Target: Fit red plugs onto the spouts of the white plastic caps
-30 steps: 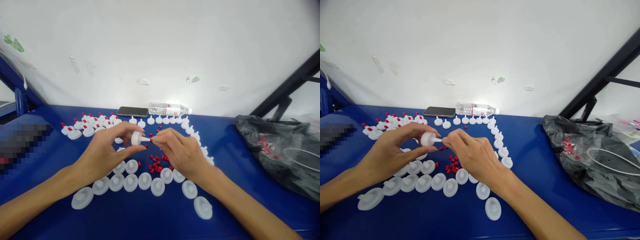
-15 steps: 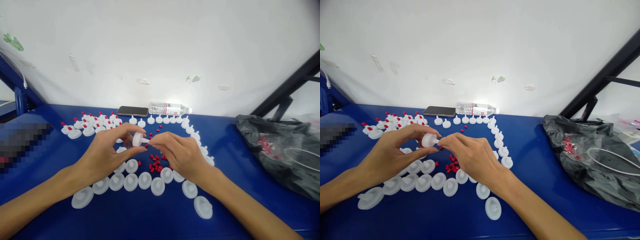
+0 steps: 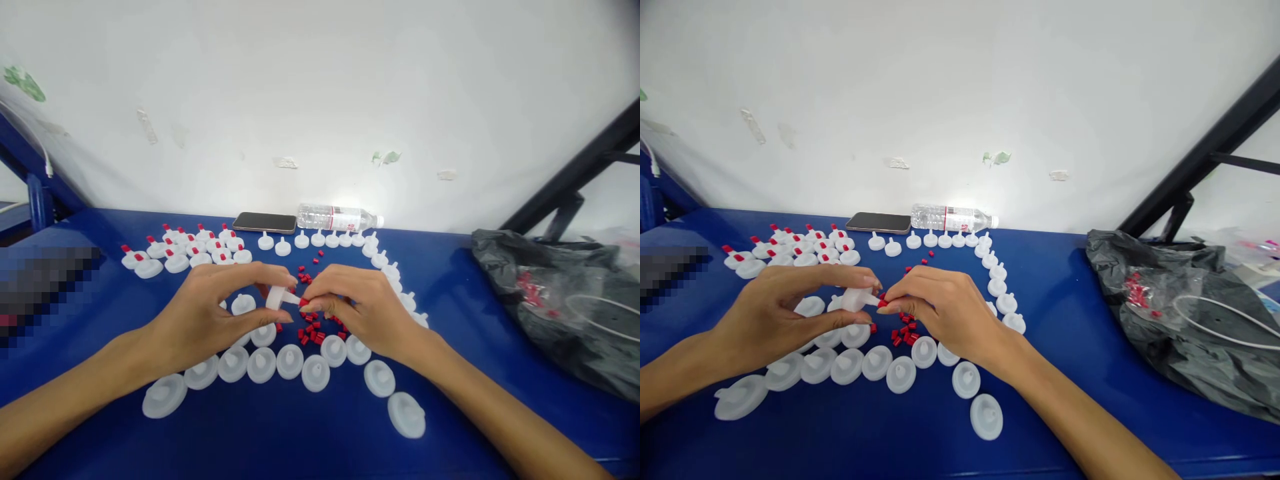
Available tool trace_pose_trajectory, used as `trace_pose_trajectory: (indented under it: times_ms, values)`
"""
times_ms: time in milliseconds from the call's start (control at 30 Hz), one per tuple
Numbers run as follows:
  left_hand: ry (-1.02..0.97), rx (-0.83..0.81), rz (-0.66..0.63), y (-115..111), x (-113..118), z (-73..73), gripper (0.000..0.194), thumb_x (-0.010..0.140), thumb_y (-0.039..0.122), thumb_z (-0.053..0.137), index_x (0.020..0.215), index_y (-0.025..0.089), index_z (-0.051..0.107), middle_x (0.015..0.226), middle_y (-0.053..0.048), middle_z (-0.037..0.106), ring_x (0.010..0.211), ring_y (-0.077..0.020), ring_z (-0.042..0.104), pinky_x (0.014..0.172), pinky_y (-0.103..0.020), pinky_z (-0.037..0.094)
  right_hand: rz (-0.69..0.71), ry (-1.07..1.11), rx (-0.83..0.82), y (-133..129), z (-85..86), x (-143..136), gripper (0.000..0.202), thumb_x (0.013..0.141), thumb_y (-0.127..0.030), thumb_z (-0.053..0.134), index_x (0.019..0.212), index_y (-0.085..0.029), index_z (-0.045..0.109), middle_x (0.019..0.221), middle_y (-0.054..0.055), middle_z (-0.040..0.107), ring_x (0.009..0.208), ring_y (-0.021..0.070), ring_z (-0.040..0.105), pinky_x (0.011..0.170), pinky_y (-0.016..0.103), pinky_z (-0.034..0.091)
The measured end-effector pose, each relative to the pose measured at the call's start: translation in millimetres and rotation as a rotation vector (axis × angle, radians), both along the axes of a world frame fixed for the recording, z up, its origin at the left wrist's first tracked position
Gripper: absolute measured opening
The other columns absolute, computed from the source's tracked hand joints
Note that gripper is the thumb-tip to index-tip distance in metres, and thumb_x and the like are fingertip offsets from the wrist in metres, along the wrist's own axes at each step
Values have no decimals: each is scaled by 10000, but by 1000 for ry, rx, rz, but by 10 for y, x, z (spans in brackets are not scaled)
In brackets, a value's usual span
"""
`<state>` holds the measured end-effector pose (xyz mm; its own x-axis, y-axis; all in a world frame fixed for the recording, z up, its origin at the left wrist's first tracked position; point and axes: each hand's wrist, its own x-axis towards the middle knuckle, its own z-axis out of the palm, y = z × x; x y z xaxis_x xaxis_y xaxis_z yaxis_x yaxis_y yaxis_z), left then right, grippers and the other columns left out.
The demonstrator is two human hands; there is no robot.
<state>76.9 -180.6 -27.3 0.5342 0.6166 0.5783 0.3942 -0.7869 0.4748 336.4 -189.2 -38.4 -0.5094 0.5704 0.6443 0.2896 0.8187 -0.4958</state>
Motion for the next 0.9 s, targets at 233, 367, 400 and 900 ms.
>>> trace_pose_trajectory:
  times_ms: [233,367,400,900]
  values:
    - [-45,-60,-35,-41,23,-11,380,829,353,910,1184,335,775,1090,34,857,898,-171,822,896,-266,677,56,48,3,-17,-71,-14,260,1000,18,584,974,-153,777,911,42,821,729,112,759,646,191,592]
    - [-60,-80,-39,-69,30,-6,383,828,325,912,1188,333,782,1079,22,859,819,-163,810,780,-249,686,72,64,73,-21,-88,-13,384,952,96,482,999,-144,778,918,48,834,738,109,774,655,189,613]
    - [-62,-81,-38,-73,33,-7,380,828,331,911,1186,336,782,1070,24,860,806,-160,806,757,-243,680,80,66,83,-19,-90,-10,401,943,104,471,1003,-146,778,918,47,835,743,109,777,655,190,617]
    - [-51,-147,-88,-83,67,8,339,857,369,888,1169,293,777,920,18,854,638,-103,720,514,-181,511,116,45,64,-9,-100,7,398,935,93,475,1000,-150,783,899,68,827,755,134,788,647,212,621]
